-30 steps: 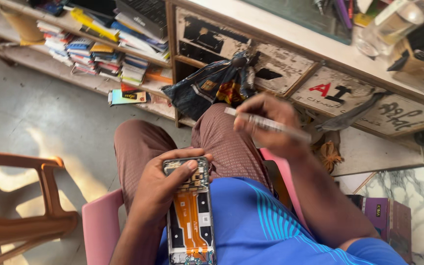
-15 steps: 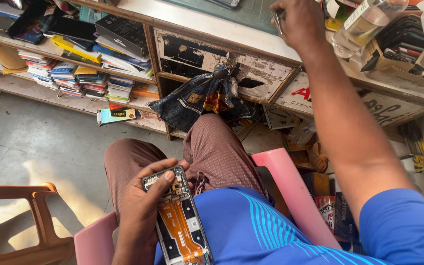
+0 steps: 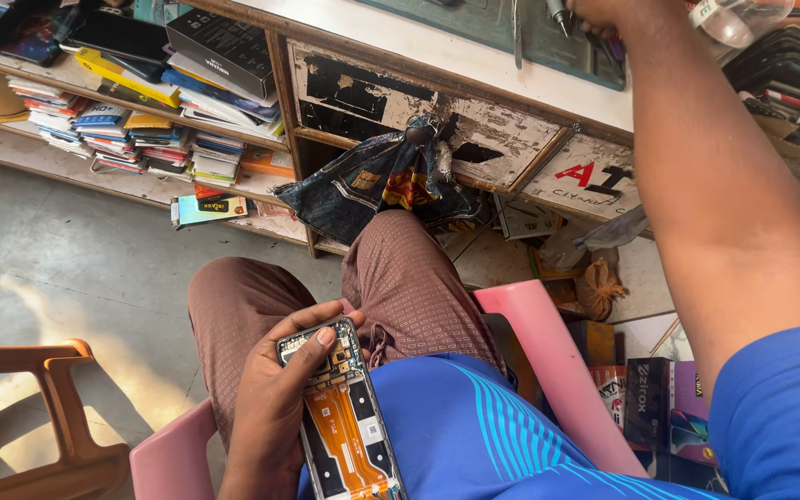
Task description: The person holds a disassembled smartphone on their lap and uses tweezers and a metal spudger to adjust small components near the top of the motherboard. They repeatedly probe and reposition parts while keeping the device steady with their other hand.
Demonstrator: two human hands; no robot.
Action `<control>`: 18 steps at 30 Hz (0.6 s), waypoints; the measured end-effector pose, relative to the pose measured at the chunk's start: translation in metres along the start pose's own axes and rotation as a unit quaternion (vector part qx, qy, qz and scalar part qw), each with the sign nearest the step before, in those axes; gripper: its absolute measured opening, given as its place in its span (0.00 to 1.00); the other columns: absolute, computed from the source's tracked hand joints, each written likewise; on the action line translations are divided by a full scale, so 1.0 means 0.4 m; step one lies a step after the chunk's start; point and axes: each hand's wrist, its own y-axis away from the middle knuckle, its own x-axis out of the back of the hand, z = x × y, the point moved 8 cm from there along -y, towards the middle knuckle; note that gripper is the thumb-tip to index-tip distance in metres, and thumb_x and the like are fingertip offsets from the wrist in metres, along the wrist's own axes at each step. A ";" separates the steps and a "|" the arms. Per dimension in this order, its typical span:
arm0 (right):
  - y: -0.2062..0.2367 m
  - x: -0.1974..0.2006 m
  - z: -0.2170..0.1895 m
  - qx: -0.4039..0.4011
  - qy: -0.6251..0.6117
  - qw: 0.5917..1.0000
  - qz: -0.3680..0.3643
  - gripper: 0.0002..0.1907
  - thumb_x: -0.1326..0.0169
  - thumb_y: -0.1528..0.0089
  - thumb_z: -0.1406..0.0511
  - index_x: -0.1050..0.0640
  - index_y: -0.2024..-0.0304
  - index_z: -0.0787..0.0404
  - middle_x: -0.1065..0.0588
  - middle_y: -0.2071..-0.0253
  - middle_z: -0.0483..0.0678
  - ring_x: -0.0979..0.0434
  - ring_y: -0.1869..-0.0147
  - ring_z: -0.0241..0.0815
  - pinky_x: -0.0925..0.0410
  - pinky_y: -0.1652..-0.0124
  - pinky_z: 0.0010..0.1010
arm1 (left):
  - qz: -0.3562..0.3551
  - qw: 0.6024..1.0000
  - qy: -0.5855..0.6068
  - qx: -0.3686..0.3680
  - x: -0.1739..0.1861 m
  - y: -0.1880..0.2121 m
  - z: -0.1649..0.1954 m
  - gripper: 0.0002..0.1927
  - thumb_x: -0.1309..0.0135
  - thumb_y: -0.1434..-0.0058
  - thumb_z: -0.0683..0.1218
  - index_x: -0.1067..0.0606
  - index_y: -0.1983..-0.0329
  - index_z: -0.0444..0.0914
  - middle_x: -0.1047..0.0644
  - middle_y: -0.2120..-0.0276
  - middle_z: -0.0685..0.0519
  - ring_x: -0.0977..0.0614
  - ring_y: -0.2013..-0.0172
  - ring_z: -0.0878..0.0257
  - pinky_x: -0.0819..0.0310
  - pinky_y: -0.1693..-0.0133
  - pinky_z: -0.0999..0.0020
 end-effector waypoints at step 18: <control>0.016 0.024 0.013 -0.147 -0.314 0.937 -0.046 0.09 0.46 0.28 0.62 0.22 0.61 0.58 0.21 0.67 0.48 0.27 0.73 0.29 0.36 0.75 0.22 | -0.027 0.998 0.034 -0.044 -0.022 0.013 0.042 0.27 0.44 0.40 0.42 0.31 0.38 0.28 0.18 0.51 0.36 0.14 0.60 0.55 0.15 0.61 0.61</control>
